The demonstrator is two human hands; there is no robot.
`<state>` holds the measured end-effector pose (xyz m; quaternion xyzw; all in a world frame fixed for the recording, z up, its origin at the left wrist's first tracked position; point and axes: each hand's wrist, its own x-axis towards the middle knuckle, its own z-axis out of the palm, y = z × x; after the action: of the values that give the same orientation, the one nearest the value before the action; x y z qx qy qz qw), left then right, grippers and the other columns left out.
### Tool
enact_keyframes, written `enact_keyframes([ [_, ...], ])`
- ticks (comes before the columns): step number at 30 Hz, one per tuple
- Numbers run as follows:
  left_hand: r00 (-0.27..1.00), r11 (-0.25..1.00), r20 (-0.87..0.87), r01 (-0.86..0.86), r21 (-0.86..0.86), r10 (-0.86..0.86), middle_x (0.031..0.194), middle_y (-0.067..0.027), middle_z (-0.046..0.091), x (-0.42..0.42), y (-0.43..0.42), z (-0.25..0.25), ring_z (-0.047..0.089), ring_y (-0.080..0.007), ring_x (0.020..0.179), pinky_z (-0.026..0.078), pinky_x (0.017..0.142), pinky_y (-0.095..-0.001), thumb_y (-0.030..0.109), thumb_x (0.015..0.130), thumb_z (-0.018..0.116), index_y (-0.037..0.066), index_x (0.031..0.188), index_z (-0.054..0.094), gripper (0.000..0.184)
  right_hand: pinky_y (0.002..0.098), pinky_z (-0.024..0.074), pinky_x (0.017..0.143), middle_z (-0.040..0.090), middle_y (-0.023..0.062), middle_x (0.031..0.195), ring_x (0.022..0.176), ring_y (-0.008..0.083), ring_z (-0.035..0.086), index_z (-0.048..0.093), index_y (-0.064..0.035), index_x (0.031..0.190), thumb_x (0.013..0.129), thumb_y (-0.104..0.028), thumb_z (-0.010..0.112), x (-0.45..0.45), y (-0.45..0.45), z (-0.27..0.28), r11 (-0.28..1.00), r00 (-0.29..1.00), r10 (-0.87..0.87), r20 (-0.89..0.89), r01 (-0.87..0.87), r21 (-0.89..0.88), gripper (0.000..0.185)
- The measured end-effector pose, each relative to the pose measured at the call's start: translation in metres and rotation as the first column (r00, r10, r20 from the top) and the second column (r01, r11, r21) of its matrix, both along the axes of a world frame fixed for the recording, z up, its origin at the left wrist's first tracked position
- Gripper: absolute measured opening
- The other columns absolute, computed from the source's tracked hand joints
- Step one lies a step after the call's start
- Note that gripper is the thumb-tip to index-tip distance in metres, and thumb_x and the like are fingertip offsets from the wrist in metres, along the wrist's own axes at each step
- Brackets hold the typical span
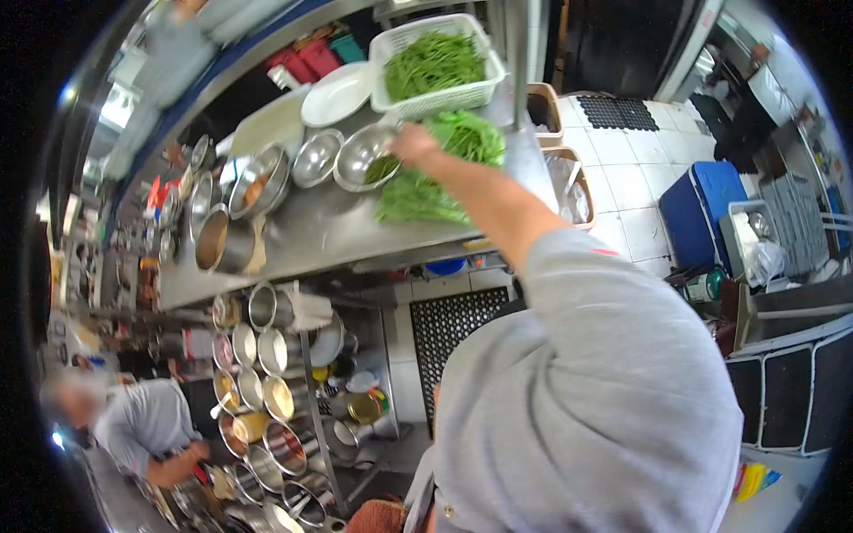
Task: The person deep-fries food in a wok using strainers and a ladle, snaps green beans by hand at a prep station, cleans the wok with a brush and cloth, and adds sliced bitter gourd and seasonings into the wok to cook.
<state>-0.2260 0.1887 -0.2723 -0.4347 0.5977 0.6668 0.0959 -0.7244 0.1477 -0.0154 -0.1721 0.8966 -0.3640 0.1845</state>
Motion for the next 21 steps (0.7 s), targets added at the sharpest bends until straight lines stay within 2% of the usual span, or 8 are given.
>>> enact_keyframes([
  [2,0.993,0.993,-0.059,0.102,-0.06,-0.106,0.072,-0.0023,0.066,-0.034,0.008,0.031,0.057,-0.012,0.062,0.046,0.058,-0.0272,0.023,0.085,0.064,-0.004,0.082,0.067,0.027,0.0312,0.055,0.052,0.069,0.0151,0.077,0.058,0.0167,0.067,0.065,0.0048,0.071,0.073,-0.018,0.067,-0.022,-0.016,-0.016,0.997,0.995,0.059,0.084,-0.063,0.048,0.023],
  [4,0.99,0.985,-0.044,0.128,-0.116,-0.134,0.073,-0.0027,0.066,-0.044,0.007,0.044,0.058,-0.0125,0.062,0.046,0.059,-0.0274,0.023,0.085,0.063,-0.003,0.083,0.067,0.027,0.0302,0.0544,0.046,0.066,0.0137,0.07,0.055,0.0173,0.065,0.061,0.0046,0.06,0.068,-0.009,0.066,-0.033,-0.023,-0.028,0.99,0.941,0.067,0.33,-0.02,-0.141,0.017],
  [5,0.991,0.982,-0.017,0.126,-0.143,-0.129,0.073,-0.0029,0.066,-0.045,0.005,0.044,0.058,-0.0128,0.063,0.046,0.059,-0.0276,0.023,0.085,0.063,-0.003,0.083,0.067,0.027,0.0302,0.0544,0.046,0.066,0.0137,0.07,0.055,0.0173,0.065,0.061,0.0046,0.06,0.068,-0.009,0.066,-0.039,-0.02,-0.033,0.988,0.939,0.074,0.335,-0.023,-0.153,0.017],
  [7,0.993,0.977,0.063,0.108,-0.183,-0.098,0.074,-0.0034,0.066,-0.036,0.007,0.046,0.058,-0.0133,0.063,0.046,0.06,-0.0278,0.024,0.086,0.063,-0.003,0.084,0.067,0.027,0.0299,0.0533,0.044,0.058,0.0112,0.059,0.051,0.0186,0.062,0.058,0.0048,0.067,0.069,-0.004,0.061,-0.044,-0.016,-0.045,0.876,0.879,0.156,0.451,0.088,-0.474,0.009],
  [11,0.973,0.974,0.231,0.064,-0.219,-0.012,0.075,-0.0042,0.066,-0.011,0.021,0.046,0.058,-0.0143,0.065,0.046,0.061,-0.0283,0.024,0.086,0.062,-0.002,0.085,0.067,0.027,0.0308,0.0513,0.041,0.052,0.0093,0.054,0.042,0.0204,0.056,0.056,0.005,0.078,0.069,-0.002,0.057,-0.046,0.015,-0.035,0.774,0.831,0.203,0.517,0.187,-0.605,0.011],
  [13,0.956,0.974,0.292,0.063,-0.218,0.004,0.075,-0.0047,0.066,-0.004,0.03,0.043,0.059,-0.0148,0.066,0.046,0.061,-0.0286,0.024,0.086,0.061,-0.002,0.086,0.067,0.027,0.0295,0.0464,0.037,0.048,0.0059,0.057,0.042,0.0172,0.052,0.05,0.0019,0.081,0.069,0.001,0.054,-0.05,0.046,-0.03,0.694,0.711,0.392,0.584,0.189,-0.695,0.013],
  [18,0.921,0.974,0.39,0.106,-0.198,-0.021,0.077,-0.0058,0.066,-0.006,0.04,0.046,0.059,-0.016,0.067,0.047,0.062,-0.0292,0.025,0.087,0.06,-0.001,0.088,0.066,0.027,0.025,0.0333,0.034,0.042,-0.0015,0.052,0.042,0.0081,0.042,0.046,-0.0084,0.072,0.073,-0.003,0.056,-0.066,0.21,0.006,0.691,0.595,0.485,0.641,0.188,-0.698,0.011],
  [21,0.91,0.972,0.414,0.117,-0.204,-0.022,0.077,-0.0064,0.066,-0.021,0.041,0.053,0.06,-0.0168,0.068,0.047,0.063,-0.0295,0.025,0.087,0.06,-0.001,0.089,0.066,0.027,0.0206,0.0375,0.036,0.057,0.0004,0.066,0.044,0.0057,0.046,0.063,-0.0074,0.099,0.074,-0.008,0.059,-0.101,0.318,0.003,0.812,0.714,0.349,0.607,0.093,-0.576,0.025],
])
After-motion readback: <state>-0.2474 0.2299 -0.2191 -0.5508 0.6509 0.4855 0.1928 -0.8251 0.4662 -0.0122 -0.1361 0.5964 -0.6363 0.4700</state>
